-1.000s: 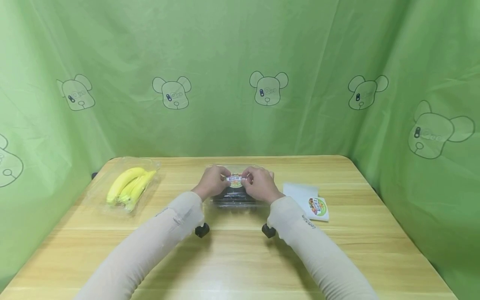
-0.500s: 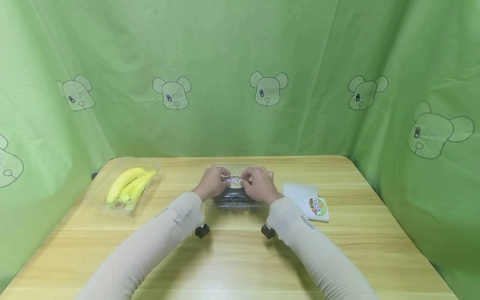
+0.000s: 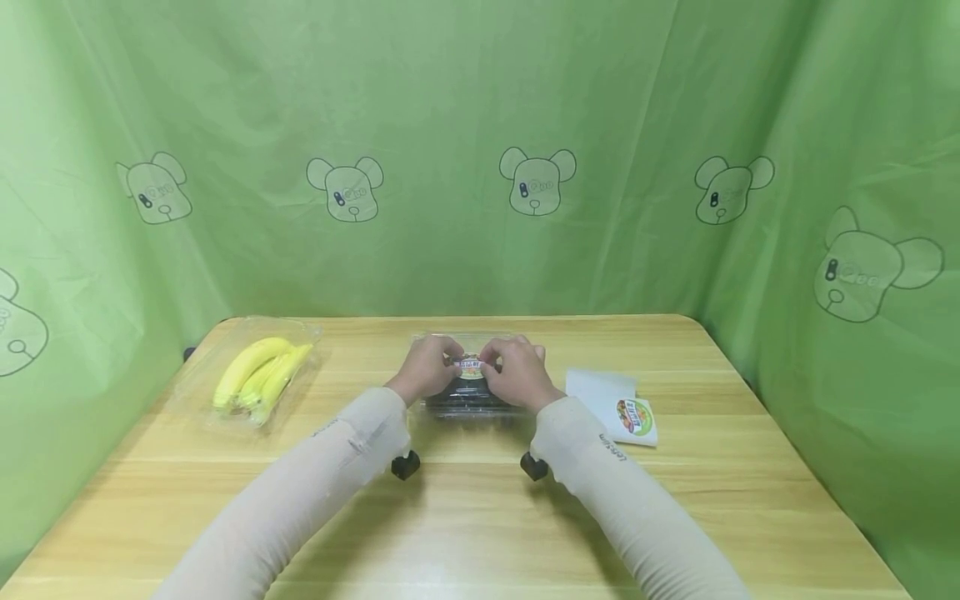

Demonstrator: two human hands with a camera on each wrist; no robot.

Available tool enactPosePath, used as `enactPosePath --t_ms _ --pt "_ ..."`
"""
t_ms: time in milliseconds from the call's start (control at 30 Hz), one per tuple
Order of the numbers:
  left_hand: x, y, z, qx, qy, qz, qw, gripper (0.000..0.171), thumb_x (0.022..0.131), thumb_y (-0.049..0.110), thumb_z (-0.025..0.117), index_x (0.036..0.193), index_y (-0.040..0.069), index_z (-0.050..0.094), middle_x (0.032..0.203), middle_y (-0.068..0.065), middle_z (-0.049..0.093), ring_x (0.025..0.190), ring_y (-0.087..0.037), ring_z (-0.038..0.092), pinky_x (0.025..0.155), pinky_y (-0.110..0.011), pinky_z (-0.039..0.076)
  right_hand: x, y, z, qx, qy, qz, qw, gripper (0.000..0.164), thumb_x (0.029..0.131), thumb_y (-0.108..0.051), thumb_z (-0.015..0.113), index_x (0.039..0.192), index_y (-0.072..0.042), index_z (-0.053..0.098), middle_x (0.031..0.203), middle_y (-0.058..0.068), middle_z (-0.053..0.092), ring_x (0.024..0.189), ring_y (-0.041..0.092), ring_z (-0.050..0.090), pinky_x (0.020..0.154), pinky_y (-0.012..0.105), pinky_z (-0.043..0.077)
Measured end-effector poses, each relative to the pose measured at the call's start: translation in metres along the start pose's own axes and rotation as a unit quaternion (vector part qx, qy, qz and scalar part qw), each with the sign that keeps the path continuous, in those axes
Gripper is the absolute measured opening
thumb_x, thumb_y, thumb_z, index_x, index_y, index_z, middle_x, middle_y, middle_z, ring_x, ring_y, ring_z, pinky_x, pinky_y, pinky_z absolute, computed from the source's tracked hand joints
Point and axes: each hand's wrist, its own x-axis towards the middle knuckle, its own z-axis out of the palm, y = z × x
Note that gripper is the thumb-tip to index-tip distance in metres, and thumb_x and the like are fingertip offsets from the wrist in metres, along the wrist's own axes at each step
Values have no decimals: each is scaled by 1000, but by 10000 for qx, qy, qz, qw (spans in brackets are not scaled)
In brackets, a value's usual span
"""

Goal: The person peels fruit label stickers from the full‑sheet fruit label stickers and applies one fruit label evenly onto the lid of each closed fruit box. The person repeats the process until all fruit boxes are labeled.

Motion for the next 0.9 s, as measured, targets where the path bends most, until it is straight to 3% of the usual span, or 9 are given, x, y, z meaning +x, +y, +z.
enactPosePath --t_ms 233,600,767,900 --pt "0 2 -2 158 61 36 9998 22 85 2 70 107 3 70 108 -9 69 107 -25 60 97 -35 48 2 1 0 -59 -24 -13 10000 5 87 -15 70 92 -13 70 92 1 71 96 30 56 79 47 31" --pt "-1 0 -2 -22 24 -81 10000 25 87 5 70 112 3 69 113 -10 68 110 -26 60 97 -36 48 2 0 -2 32 -111 37 9999 5 88 -15 69 92 -12 70 93 0 70 95 30 56 82 49 31" --pt "-8 -3 -5 -568 423 -155 9974 32 92 14 67 122 4 64 125 -10 62 118 -28 54 102 -39 44 -2 -3 -12 366 -13 193 9991 11 91 -14 65 99 -8 69 97 5 69 100 34 57 95 57 33" --pt "-23 -6 -11 -1234 1008 -436 9863 40 94 22 63 130 6 57 136 -12 52 128 -31 44 109 -47 36 -10 -3 -21 814 136 448 9956 30 92 -14 63 119 -3 60 116 13 63 113 35 53 102 57 37"
